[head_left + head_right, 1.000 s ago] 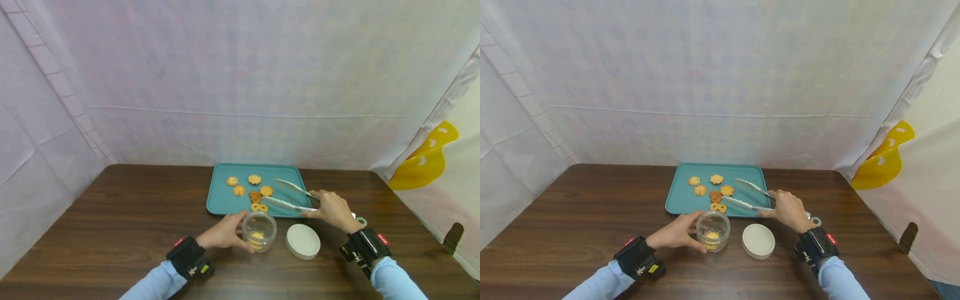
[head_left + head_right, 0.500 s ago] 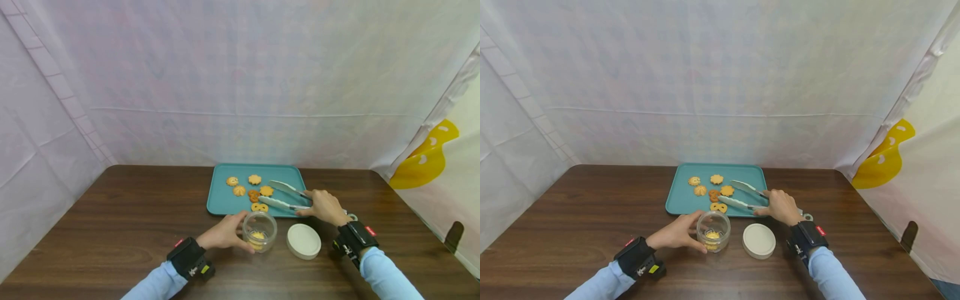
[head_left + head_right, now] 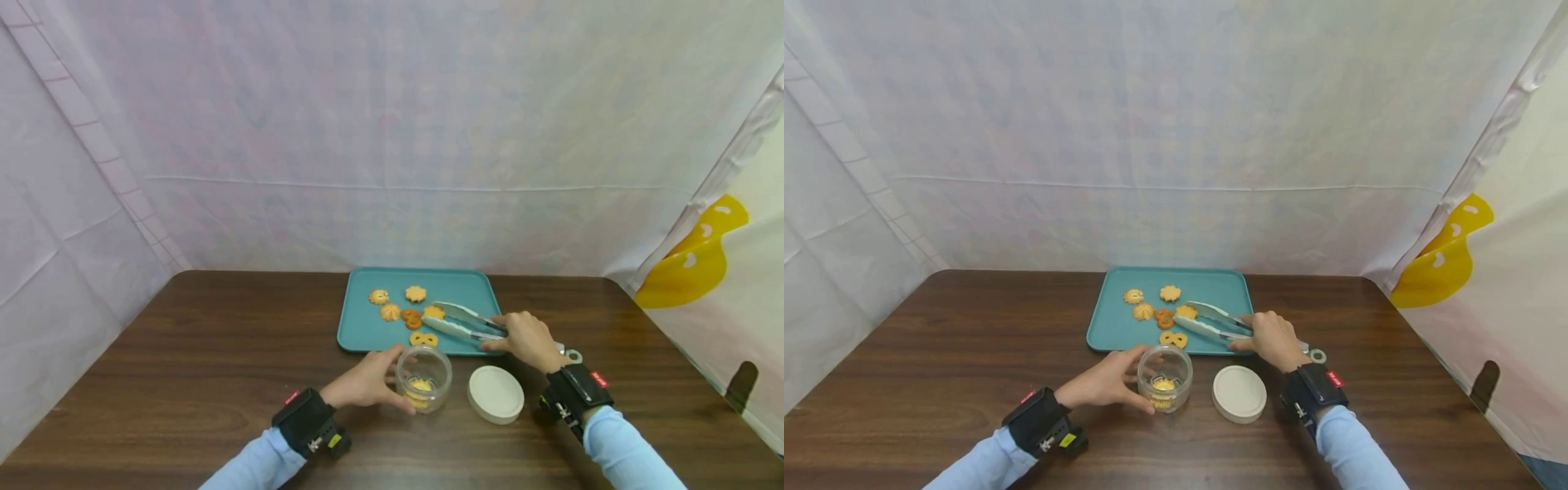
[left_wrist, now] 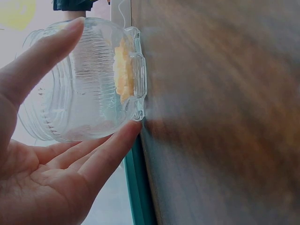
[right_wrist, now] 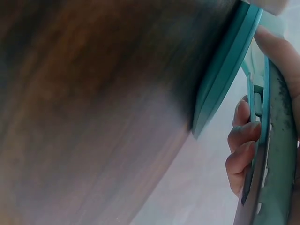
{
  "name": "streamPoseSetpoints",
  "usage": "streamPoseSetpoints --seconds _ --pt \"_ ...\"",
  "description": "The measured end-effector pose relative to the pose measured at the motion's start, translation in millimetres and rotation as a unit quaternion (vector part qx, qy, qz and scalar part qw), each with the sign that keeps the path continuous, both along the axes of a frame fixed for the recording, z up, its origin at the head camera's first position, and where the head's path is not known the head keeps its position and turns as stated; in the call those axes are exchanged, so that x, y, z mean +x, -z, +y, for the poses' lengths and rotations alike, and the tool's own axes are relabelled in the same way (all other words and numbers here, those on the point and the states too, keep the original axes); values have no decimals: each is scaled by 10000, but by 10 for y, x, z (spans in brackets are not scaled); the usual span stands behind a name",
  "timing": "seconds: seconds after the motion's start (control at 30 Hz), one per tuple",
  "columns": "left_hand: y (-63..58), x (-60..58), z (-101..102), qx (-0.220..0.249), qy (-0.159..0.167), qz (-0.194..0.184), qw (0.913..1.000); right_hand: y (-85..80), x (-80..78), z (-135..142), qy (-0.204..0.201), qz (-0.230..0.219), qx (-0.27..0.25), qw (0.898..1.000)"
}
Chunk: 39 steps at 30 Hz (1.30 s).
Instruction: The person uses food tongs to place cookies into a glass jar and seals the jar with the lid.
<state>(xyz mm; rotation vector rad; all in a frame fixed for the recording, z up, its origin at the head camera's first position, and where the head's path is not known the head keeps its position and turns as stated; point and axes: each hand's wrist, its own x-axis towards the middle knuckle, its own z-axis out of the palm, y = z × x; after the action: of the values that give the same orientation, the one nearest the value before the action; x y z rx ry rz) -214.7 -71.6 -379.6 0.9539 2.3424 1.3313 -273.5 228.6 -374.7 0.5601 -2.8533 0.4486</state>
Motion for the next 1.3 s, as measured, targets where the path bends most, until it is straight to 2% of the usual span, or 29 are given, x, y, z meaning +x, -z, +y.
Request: streamPoseSetpoints --seconds 0.3,0.67,1.07,1.3 --pt "21 -2 7 31 24 -45 10000 25 32 16 -149 173 -155 9996" --pt "17 5 7 59 -5 -112 9999 23 116 108 -32 438 -190 9989" --pt "3 -1 0 5 12 -104 9999 -65 251 158 11 449 -227 9987" --pt "6 -5 -1 52 22 -130 9999 -146 364 179 -201 537 -323 9978"
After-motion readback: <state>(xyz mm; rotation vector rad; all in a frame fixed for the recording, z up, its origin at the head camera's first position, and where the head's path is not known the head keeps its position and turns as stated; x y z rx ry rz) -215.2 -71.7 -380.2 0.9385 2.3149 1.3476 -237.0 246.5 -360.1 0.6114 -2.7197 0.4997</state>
